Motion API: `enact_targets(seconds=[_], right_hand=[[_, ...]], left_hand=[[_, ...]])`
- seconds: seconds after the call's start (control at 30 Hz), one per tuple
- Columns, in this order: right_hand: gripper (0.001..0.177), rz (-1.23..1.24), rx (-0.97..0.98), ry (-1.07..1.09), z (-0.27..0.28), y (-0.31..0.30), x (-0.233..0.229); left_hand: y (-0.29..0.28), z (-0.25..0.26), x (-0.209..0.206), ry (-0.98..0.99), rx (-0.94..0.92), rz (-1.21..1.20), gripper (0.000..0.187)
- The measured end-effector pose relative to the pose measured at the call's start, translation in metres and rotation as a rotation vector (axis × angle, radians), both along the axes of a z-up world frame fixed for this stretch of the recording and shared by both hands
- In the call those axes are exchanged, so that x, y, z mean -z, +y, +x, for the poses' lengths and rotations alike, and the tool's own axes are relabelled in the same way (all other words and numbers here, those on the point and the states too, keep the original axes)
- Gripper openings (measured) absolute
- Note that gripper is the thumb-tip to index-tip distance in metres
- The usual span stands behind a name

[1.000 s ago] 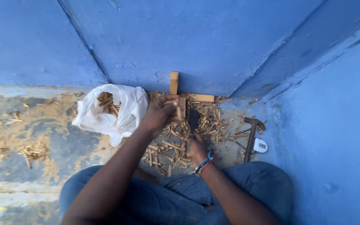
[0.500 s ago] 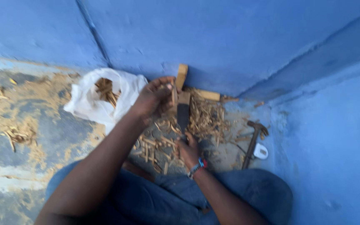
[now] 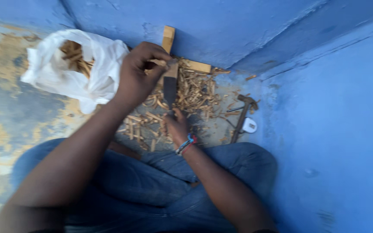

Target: The person uses a handheld metal blade to scrape the surface of small wooden sticks while sitting on the floor.

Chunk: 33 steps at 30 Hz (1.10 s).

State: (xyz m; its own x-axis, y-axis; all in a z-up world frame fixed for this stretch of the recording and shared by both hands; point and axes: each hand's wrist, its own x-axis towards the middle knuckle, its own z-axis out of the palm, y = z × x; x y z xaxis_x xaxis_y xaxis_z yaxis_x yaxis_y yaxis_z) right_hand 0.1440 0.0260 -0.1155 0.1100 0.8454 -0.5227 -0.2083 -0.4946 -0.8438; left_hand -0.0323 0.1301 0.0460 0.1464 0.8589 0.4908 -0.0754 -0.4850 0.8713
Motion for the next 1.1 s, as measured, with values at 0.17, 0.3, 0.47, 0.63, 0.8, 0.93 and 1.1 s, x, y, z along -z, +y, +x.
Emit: enact_targets(seconds=[0.17,0.3,0.47,0.63,0.8,0.93,1.1], right_hand=[[0.022,-0.015,0.016,-0.039,0.002,0.004,0.014],[0.028,-0.053,0.065,-0.117,0.003,0.003,0.015],[0.026,-0.038,0.058,-0.195,0.006,0.005,0.012],[0.022,-0.023,0.103,-0.196,0.011,0.011,0.020],[0.015,0.055,0.098,-0.091,0.015,0.011,0.039],[0.013,0.016,0.105,-0.130,0.017,0.018,0.041],[0.014,0.042,0.079,-0.128,0.013,0.017,0.034]], left_hand=[[-0.007,-0.005,-0.002,0.348,-0.124,0.214,0.027],[-0.002,0.003,0.032,0.525,-0.168,0.168,0.020],[0.020,0.021,0.100,0.793,-0.282,0.286,0.010],[0.031,0.021,0.154,1.040,-0.254,0.297,0.023],[0.021,0.025,0.179,1.111,-0.187,0.218,0.025],[0.025,0.032,0.170,0.996,-0.291,0.314,0.030],[0.027,0.030,0.156,1.075,-0.203,0.150,0.027]])
